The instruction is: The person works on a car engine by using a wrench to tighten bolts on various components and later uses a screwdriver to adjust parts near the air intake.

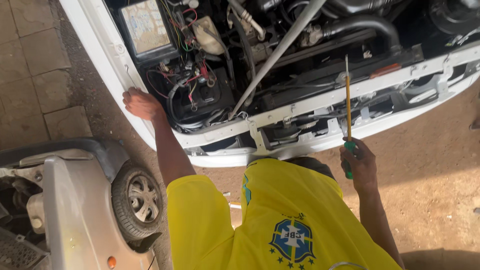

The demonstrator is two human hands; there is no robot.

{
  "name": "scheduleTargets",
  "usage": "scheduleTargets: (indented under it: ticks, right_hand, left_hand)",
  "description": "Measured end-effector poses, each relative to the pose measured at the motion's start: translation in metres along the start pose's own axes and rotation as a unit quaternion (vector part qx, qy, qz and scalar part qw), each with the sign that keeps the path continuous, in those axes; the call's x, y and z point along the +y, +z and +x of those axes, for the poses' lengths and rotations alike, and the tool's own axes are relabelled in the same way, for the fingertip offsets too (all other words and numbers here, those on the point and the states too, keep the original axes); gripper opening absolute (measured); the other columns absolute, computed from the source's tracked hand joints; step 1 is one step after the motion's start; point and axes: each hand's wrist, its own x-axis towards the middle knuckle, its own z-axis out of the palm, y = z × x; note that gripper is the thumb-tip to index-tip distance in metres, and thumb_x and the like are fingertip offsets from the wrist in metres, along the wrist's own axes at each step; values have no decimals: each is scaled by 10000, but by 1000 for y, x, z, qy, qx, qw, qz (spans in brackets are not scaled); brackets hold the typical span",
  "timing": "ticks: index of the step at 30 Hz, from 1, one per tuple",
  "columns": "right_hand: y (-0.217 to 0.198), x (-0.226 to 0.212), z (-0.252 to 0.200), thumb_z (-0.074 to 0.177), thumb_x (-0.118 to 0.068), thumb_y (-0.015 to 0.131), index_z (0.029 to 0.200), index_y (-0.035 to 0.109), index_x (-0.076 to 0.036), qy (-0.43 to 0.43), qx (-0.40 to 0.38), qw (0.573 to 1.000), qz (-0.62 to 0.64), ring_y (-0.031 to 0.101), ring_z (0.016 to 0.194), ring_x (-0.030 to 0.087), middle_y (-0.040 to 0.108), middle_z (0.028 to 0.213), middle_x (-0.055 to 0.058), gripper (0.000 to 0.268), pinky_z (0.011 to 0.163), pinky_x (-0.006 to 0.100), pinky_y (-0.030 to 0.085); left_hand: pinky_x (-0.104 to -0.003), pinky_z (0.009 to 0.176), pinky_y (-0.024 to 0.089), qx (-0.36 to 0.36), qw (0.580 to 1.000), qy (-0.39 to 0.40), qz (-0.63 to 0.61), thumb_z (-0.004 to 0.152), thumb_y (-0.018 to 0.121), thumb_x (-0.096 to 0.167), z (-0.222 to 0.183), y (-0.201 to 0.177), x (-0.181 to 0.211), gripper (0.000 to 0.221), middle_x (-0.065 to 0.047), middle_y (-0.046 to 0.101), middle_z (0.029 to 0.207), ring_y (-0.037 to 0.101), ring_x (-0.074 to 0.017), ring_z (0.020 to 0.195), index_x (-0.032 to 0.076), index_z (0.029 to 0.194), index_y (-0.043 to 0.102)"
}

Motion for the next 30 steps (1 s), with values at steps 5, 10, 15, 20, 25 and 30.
scheduleTargets:
  ticks: [5,10,15,20,25,30]
  right_hand:
    - [-3,-11,31,919,-73,704,1292,624,-2,-8,-16,999,-29,503,543,66,596,734,18,387,449,240,371]
    - [6,-27,51,915,-88,724,1316,640,-17,-44,-47,994,-87,505,565,61,599,731,26,416,471,241,383]
    - [17,-44,80,925,-134,709,1321,596,-4,-59,-88,991,-82,583,545,77,637,770,27,432,456,248,464]
    - [29,-61,107,964,-159,675,1340,585,-8,-64,-126,985,-95,540,479,81,616,755,35,415,410,251,415]
    - [32,-64,120,971,-163,662,1379,554,-19,-80,-142,983,-85,511,475,54,609,762,27,446,409,235,402]
    - [29,-63,124,984,-170,666,1390,555,-5,-84,-140,982,-95,501,493,40,610,771,24,452,422,226,401]
  left_hand:
    - [-458,735,559,-51,998,-21,23,912,723,100,3,10,-9,84,-118,707,933,672,-312,876,46,847,723]
    - [-423,664,609,-21,996,33,76,868,708,37,0,6,-5,27,-137,677,976,691,-327,892,21,860,729]
    - [-437,702,624,-69,996,-37,49,919,681,15,-8,2,-3,103,-179,643,1080,697,-365,929,3,1014,721]
    - [-425,772,626,-44,997,-17,64,849,697,-7,-19,-3,-6,203,-156,647,1112,697,-358,962,9,1051,713]
    - [-406,779,632,-61,995,-3,81,863,721,-14,-31,-15,-4,193,-153,636,1140,695,-357,983,0,1056,708]
    - [-409,744,628,-71,993,0,90,841,728,-28,-36,-29,-2,214,-156,638,1144,697,-351,986,6,1052,724]
